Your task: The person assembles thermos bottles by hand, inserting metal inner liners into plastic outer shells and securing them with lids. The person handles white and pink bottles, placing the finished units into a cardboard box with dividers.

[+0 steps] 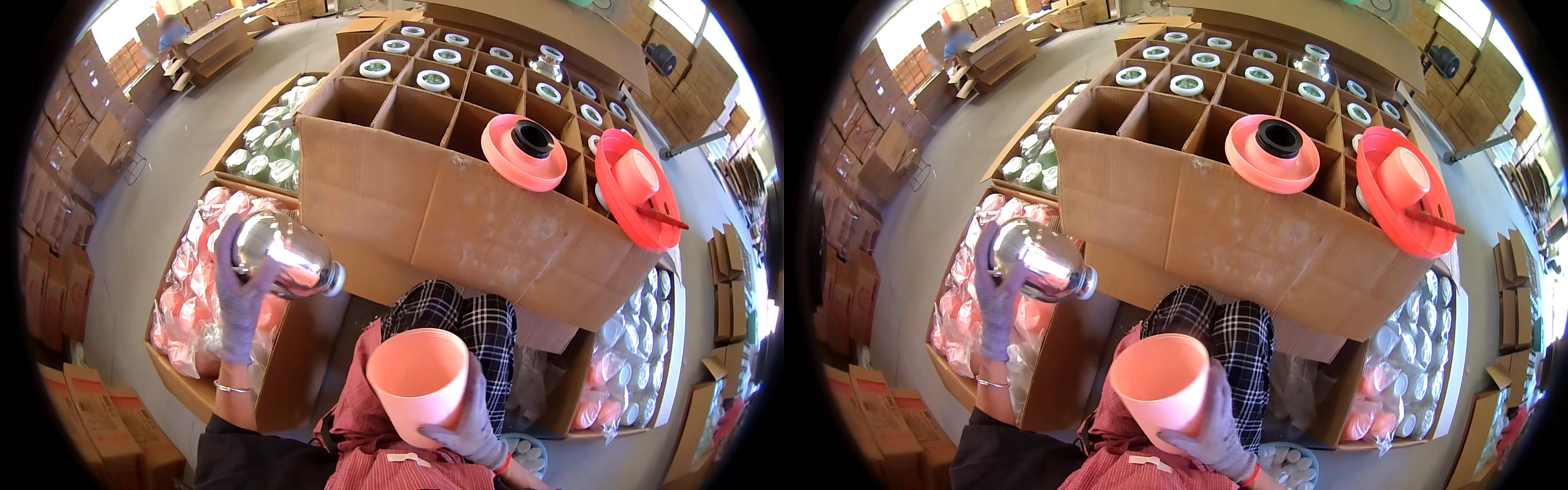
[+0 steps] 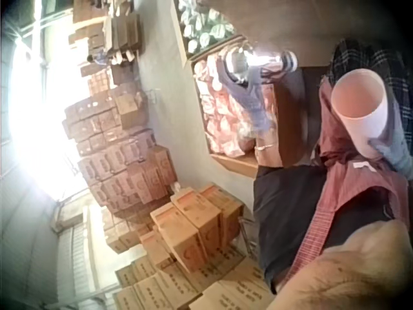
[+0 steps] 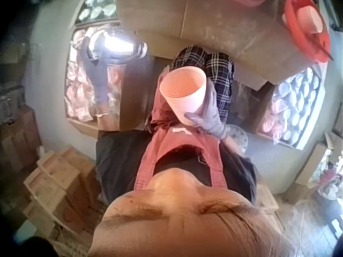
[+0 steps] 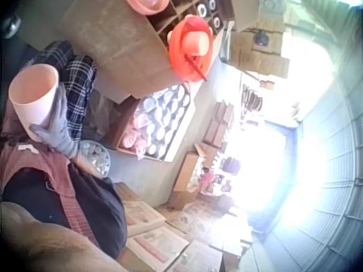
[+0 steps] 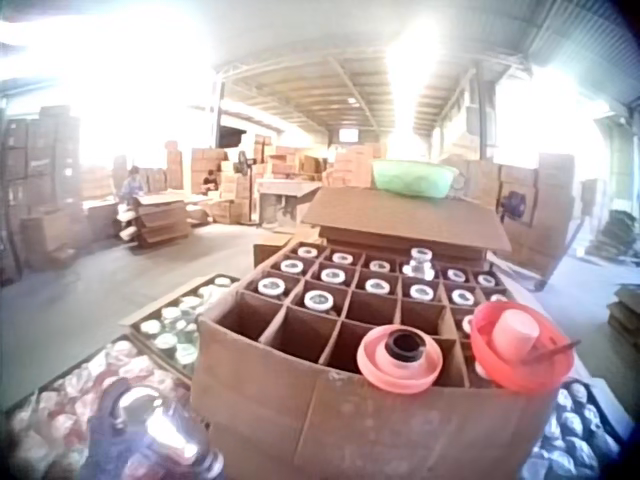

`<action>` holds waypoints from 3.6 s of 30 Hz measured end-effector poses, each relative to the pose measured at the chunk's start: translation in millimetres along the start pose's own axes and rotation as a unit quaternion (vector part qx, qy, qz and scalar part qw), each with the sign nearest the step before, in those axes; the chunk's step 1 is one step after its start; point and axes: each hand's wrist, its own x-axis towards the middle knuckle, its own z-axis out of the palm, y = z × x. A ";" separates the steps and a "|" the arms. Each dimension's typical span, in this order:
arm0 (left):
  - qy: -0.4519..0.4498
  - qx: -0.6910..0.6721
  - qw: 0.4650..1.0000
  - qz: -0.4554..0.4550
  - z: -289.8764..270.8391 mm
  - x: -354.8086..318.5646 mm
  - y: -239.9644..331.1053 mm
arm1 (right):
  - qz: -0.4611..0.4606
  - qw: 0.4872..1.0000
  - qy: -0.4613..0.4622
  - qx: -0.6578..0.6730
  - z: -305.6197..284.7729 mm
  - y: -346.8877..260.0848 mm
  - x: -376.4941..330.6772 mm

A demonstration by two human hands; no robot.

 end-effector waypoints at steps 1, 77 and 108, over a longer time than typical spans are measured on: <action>0.007 -0.112 0.992 -0.061 -0.4 -3.0 8.0 | -0.018 0.999 0.027 -0.017 6.9 -12.1 4.9; -0.343 -0.465 0.763 -0.289 182.5 -22.0 86.0 | -0.387 0.862 0.091 -0.315 -163.0 -39.0 246.4; -0.579 -0.076 0.787 0.199 119.5 -98.4 40.1 | 0.005 0.966 -0.163 0.199 -45.9 44.8 88.7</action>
